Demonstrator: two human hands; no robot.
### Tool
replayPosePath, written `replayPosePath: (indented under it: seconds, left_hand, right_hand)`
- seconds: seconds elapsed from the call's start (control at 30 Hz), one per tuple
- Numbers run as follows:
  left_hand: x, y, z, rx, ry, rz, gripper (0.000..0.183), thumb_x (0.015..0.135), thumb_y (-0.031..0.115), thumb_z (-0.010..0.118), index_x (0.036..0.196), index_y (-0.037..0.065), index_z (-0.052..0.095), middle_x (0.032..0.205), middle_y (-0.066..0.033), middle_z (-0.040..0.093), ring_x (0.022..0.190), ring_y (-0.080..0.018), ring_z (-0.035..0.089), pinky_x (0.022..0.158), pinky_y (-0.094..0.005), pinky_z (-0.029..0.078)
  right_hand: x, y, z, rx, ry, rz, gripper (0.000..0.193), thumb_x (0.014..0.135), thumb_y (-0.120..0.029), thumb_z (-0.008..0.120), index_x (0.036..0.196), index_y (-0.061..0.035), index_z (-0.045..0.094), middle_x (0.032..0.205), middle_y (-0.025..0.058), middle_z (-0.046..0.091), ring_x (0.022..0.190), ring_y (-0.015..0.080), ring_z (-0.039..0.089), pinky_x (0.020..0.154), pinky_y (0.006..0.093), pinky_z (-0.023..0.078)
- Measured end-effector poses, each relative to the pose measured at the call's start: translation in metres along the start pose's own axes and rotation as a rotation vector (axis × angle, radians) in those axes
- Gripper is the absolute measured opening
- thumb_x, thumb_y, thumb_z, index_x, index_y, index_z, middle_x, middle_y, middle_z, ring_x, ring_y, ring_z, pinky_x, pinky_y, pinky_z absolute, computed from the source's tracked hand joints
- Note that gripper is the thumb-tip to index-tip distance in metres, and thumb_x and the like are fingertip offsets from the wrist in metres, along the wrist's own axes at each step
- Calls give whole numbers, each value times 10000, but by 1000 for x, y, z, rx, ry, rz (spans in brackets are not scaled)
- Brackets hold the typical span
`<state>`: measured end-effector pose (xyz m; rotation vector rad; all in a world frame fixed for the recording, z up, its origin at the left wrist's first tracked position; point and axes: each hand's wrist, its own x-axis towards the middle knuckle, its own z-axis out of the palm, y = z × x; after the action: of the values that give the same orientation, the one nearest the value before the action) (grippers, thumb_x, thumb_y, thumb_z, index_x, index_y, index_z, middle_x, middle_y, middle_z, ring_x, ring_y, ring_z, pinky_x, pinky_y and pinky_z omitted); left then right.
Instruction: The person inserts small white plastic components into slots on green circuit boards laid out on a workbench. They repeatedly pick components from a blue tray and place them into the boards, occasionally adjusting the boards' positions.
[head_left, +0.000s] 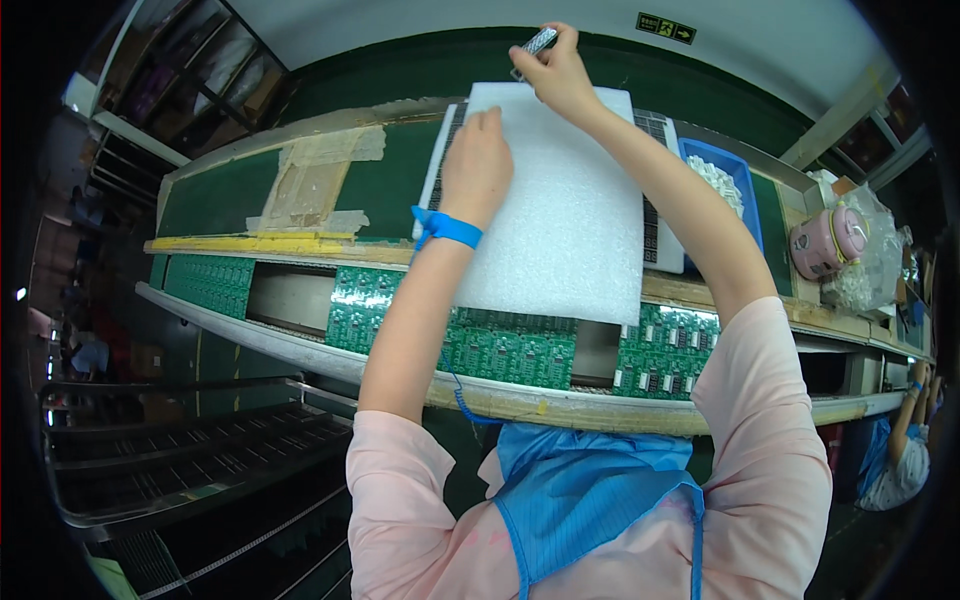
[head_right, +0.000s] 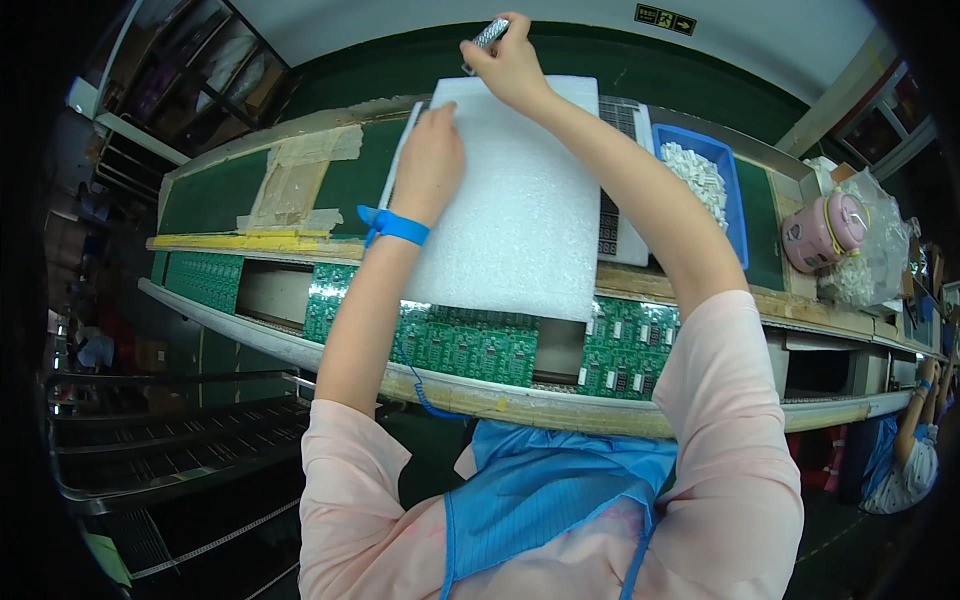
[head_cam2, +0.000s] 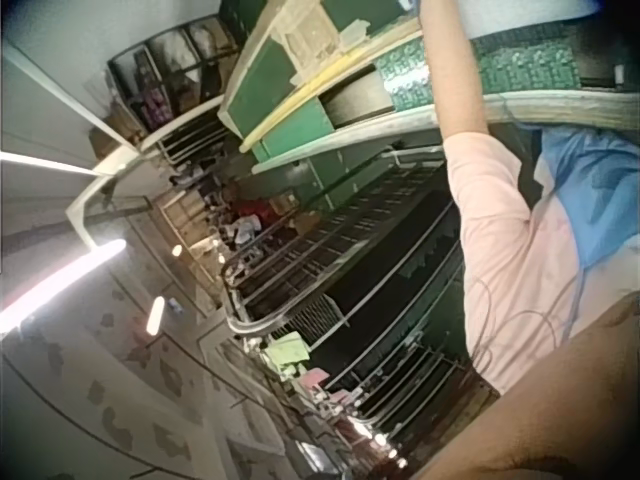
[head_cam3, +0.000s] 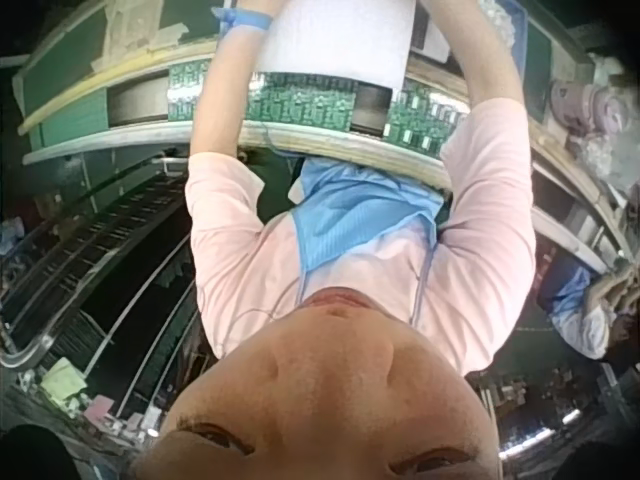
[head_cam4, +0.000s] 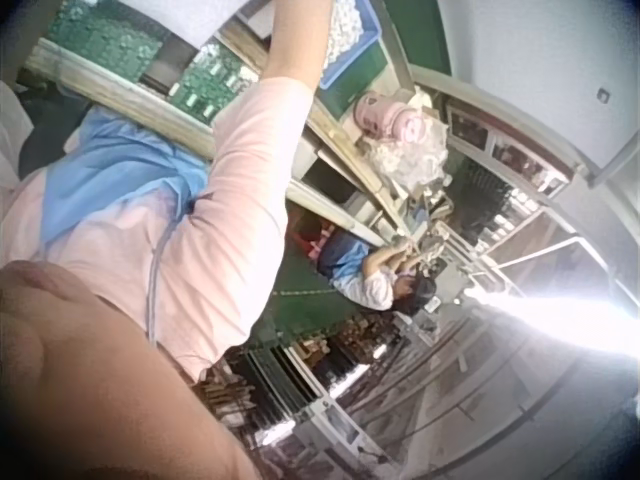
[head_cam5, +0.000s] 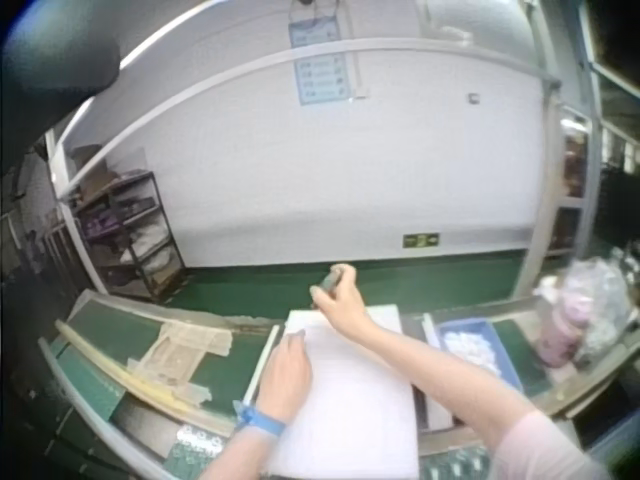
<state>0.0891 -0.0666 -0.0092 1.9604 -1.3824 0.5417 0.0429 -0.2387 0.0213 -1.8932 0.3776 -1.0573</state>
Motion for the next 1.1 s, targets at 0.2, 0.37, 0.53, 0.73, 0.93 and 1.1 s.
replayPosePath:
  seconds: [0.2,0.37,0.53,0.73,0.93,1.1]
  left_hand:
    - [-42,108,-87,-1434,-4,-598,549,1078,413,385,1488,49,362,1434,-175,492,1302,-265,509,1110,-383,390]
    - [-100,183,-100,-2360,-389,-1233,584,1076,511,287,1433,68,421,1197,-107,608,1189,-209,570,1006,-414,474]
    - [-159,210,-65,-2277,-465,-1299,522,1094,440,274,1306,28,513,1112,-111,644,1018,-202,657,839,-344,570]
    - [-199,226,-53,-1787,-677,-1098,207,1008,205,622,1019,-2,636,785,4,576,664,-31,498,548,-216,401]
    - [-214,217,-54,-1373,-914,-792,243,1005,248,622,995,7,656,749,-44,609,621,-71,547,525,-264,418]
    - [-201,224,-64,-1229,-625,-568,240,1004,248,605,1033,13,646,696,-102,639,597,-202,625,558,-331,462]
  right_hand:
    - [-104,-125,-78,186,-345,116,512,886,-181,719,1288,6,464,930,100,674,732,189,658,644,298,515]
    - [-219,-156,-127,-334,-471,-263,629,815,-217,797,1325,-47,471,928,150,670,774,302,705,640,359,552]
    - [-281,-150,-152,-527,-407,-132,636,665,-295,865,1184,-33,605,1012,120,621,908,310,622,733,384,527]
    - [-331,-144,-174,-317,-383,229,605,635,-189,898,1153,-10,643,1025,84,628,922,232,594,776,350,496]
    - [-353,-143,-190,250,-279,752,321,880,-62,743,1182,4,657,979,35,682,870,82,615,759,242,510]
    - [-357,-143,-190,387,-190,742,186,921,-19,687,1104,14,691,990,53,695,938,98,638,797,242,528]
